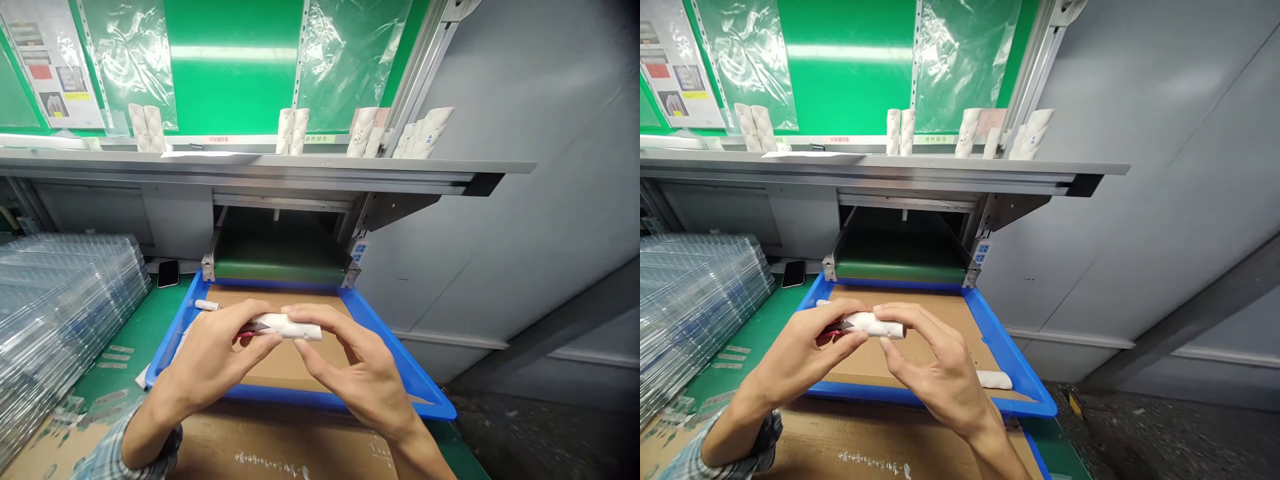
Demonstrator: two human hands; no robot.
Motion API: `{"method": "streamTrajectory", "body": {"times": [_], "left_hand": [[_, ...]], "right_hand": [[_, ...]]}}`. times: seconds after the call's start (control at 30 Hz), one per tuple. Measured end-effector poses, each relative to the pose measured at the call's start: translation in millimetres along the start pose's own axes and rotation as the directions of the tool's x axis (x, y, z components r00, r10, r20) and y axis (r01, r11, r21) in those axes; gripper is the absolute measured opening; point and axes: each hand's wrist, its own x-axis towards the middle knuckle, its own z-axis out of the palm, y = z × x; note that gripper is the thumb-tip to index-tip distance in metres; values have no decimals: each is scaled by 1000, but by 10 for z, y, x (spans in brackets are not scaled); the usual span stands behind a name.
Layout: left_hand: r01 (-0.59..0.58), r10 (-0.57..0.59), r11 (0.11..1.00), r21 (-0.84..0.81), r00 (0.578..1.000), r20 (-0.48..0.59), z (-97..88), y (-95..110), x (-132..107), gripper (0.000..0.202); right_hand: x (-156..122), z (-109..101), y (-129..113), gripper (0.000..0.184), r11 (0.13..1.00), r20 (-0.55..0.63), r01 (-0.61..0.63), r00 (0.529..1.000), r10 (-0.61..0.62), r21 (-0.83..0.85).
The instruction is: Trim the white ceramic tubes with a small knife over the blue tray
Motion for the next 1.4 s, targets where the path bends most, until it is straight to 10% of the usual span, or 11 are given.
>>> {"method": "streamTrajectory", "body": {"times": [0.23, 1.2, 1.4], "left_hand": [[111, -104, 966, -234, 994, 39, -51, 47, 28, 32], [57, -62, 986, -156, 998, -31, -54, -9, 32, 30], [17, -24, 990, -142, 999, -46, 25, -46, 12, 23]], "right_hand": [[4, -30, 28, 31, 999, -29, 30, 999, -30, -17], [-27, 13, 131, 58, 979, 7, -153, 988, 154, 136], [30, 22, 94, 28, 997, 44, -53, 997, 56, -60]]}}
